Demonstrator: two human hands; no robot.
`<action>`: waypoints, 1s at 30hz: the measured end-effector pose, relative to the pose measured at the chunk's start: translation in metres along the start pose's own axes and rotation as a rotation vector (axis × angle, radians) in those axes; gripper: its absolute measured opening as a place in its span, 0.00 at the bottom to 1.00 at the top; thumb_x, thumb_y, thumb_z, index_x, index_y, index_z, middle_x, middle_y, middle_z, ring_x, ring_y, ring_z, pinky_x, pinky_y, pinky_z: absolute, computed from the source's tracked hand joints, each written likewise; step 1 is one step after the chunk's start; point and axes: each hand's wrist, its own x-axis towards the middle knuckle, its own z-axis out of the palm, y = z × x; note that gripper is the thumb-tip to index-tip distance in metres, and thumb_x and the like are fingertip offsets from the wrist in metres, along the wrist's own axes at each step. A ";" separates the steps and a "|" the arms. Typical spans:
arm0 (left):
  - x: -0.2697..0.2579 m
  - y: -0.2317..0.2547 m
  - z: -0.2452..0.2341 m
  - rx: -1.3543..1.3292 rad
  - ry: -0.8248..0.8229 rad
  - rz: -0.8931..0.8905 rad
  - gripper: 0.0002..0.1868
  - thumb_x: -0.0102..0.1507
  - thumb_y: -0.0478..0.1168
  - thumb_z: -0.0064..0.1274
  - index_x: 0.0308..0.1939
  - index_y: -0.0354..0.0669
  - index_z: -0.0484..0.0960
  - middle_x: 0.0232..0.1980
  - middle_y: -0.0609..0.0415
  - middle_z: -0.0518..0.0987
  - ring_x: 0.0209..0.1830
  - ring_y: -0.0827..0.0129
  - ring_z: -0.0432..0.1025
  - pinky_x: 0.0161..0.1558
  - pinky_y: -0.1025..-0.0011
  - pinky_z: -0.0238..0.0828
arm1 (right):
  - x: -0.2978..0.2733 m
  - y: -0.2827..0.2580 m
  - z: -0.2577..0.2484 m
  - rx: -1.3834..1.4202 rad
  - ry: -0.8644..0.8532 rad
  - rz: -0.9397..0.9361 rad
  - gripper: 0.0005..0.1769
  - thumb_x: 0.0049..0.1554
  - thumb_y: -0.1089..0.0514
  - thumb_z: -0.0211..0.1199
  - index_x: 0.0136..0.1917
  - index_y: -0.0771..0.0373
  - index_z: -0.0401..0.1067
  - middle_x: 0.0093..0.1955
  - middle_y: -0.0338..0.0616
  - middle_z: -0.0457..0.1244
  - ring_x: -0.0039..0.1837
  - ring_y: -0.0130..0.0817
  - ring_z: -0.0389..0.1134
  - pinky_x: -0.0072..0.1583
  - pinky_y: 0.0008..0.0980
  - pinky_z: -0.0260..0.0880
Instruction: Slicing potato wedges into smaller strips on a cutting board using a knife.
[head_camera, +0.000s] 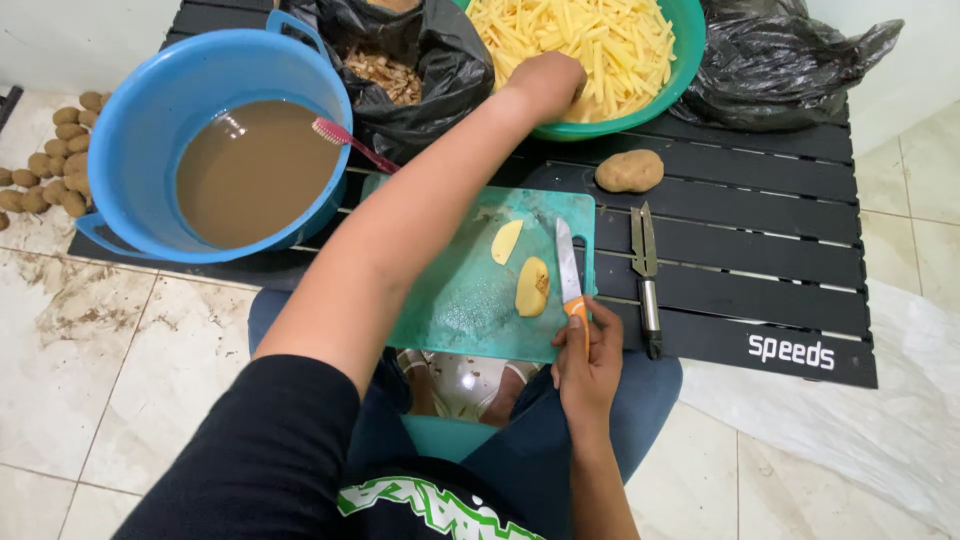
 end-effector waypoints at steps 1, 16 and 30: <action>-0.016 0.011 -0.015 -0.001 0.000 -0.007 0.11 0.55 0.31 0.49 0.34 0.50 0.85 0.37 0.50 0.82 0.39 0.45 0.76 0.34 0.51 0.72 | 0.001 0.003 0.000 -0.002 -0.006 0.003 0.18 0.67 0.54 0.50 0.69 0.59 0.61 0.35 0.46 0.60 0.21 0.21 0.48 0.24 0.23 0.51; -0.236 0.049 0.005 0.035 0.020 0.114 0.21 0.58 0.51 0.66 0.51 0.48 0.84 0.49 0.52 0.79 0.49 0.49 0.74 0.46 0.49 0.69 | 0.003 0.027 0.001 -0.089 -0.015 -0.257 0.18 0.71 0.58 0.46 0.72 0.65 0.56 0.32 0.46 0.60 0.18 0.29 0.56 0.22 0.21 0.54; -0.298 0.008 0.039 -1.494 0.315 -0.184 0.12 0.62 0.30 0.56 0.50 0.28 0.78 0.39 0.48 0.68 0.29 0.59 0.82 0.32 0.72 0.83 | -0.043 0.026 0.039 -0.072 -0.098 -0.314 0.16 0.68 0.61 0.48 0.69 0.62 0.58 0.32 0.44 0.62 0.20 0.26 0.59 0.23 0.20 0.55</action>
